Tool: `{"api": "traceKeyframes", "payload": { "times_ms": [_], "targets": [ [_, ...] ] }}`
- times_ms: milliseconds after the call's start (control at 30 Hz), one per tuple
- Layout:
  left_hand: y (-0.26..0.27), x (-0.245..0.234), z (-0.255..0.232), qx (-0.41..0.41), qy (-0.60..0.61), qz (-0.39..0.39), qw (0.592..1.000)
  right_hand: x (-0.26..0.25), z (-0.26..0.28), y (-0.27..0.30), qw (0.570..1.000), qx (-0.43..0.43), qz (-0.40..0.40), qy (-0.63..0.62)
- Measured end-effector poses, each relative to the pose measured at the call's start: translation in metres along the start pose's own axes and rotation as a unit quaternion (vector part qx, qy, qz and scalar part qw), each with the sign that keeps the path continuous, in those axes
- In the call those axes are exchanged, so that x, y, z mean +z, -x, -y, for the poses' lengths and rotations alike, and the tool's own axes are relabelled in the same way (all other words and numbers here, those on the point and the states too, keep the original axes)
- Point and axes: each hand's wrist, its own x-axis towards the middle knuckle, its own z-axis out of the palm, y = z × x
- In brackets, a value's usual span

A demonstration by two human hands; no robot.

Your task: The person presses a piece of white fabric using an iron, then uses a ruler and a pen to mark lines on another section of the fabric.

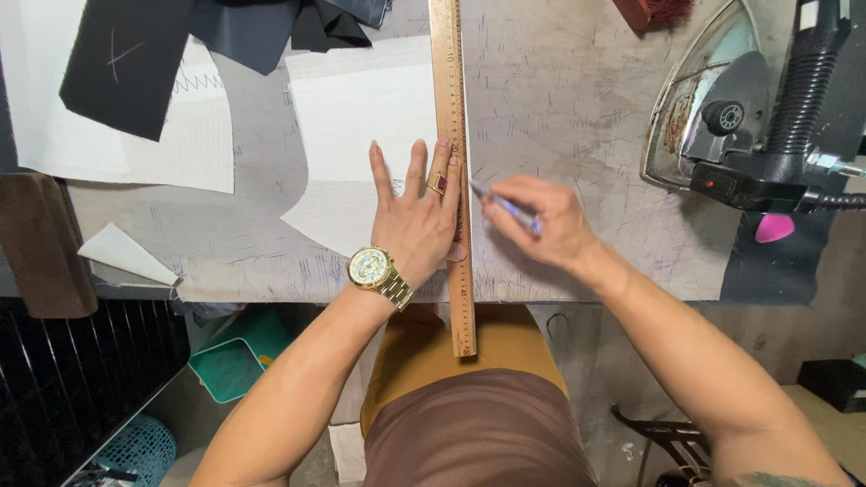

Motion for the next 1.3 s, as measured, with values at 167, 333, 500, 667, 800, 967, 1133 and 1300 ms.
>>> {"api": "traceKeyframes", "payload": {
  "times_ms": [167, 333, 500, 667, 800, 967, 1133, 1300],
  "targets": [
    [-0.006, 0.013, 0.003, -0.006, 0.009, 0.011, 1.000, 0.013, -0.013, 0.030, 0.999, -0.009, 0.040, 0.004],
    [0.000, -0.009, 0.000, -0.008, 0.005, 0.016, 1.000, -0.001, -0.004, -0.051, 0.995, 0.074, -0.059, -0.019],
    [-0.005, 0.033, 0.006, -0.002, -0.074, -0.129, 0.989, -0.034, 0.040, -0.151, 0.985, 0.065, -0.113, -0.113],
    [-0.004, 0.033, 0.006, 0.004, -0.086, -0.132, 0.988, -0.044, 0.041, -0.174, 0.980, 0.074, -0.167, -0.085],
    [-0.004, 0.034, 0.006, 0.005, -0.074, -0.124, 0.989, -0.040, 0.035, -0.117, 0.996, -0.032, -0.067, 0.049],
    [-0.003, -0.007, 0.000, -0.009, -0.002, 0.025, 1.000, 0.003, -0.004, -0.007, 0.996, -0.071, -0.012, 0.054],
    [-0.002, -0.004, 0.002, -0.002, 0.006, 0.029, 1.000, 0.011, -0.023, -0.003, 0.999, -0.020, 0.037, 0.033],
    [-0.003, -0.008, 0.001, -0.014, 0.002, 0.040, 0.999, -0.023, 0.029, -0.128, 0.988, 0.094, -0.116, -0.038]
  ]
}}
